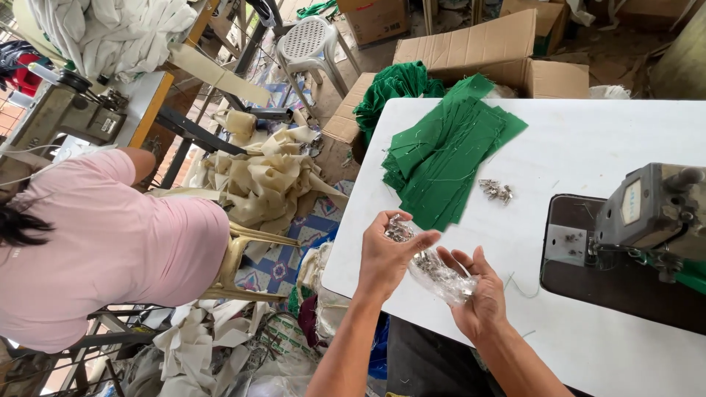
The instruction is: A person is sorting and assembling small metal zipper sliders with green fabric strips at a sewing workstation.
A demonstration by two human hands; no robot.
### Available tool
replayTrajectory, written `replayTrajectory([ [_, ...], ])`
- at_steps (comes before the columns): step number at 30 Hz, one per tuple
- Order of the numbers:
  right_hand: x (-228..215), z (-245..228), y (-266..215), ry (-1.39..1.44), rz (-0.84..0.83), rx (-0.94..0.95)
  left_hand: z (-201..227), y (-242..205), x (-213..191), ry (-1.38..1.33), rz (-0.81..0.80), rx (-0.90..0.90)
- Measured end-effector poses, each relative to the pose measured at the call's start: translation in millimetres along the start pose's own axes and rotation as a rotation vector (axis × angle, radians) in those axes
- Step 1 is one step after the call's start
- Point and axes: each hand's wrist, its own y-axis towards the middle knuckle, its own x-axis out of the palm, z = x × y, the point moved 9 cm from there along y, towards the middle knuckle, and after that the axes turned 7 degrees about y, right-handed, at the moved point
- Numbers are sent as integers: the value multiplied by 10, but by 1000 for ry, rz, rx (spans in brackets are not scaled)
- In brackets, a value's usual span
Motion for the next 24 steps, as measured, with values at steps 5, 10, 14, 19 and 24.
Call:
replayTrajectory([
  [5, -81, -3, 144, -25, 88, -86, 267, -93, -96, 334, 37, 167],
  [10, -261, 143, 352, 43, 192, -3, 700, -395, 22, 636, 204, 713],
  [14, -234, 187, 349, 92, 158, 66, 731, -418, 51, 651, 173, 738],
  [19, -173, 148, 259, 184, 164, 114, 554, -285, -121, 529, 141, 493],
  [24, -286, 181, 512, 297, 84, 151, 626, -317, -204, 439, 189, 506],
])
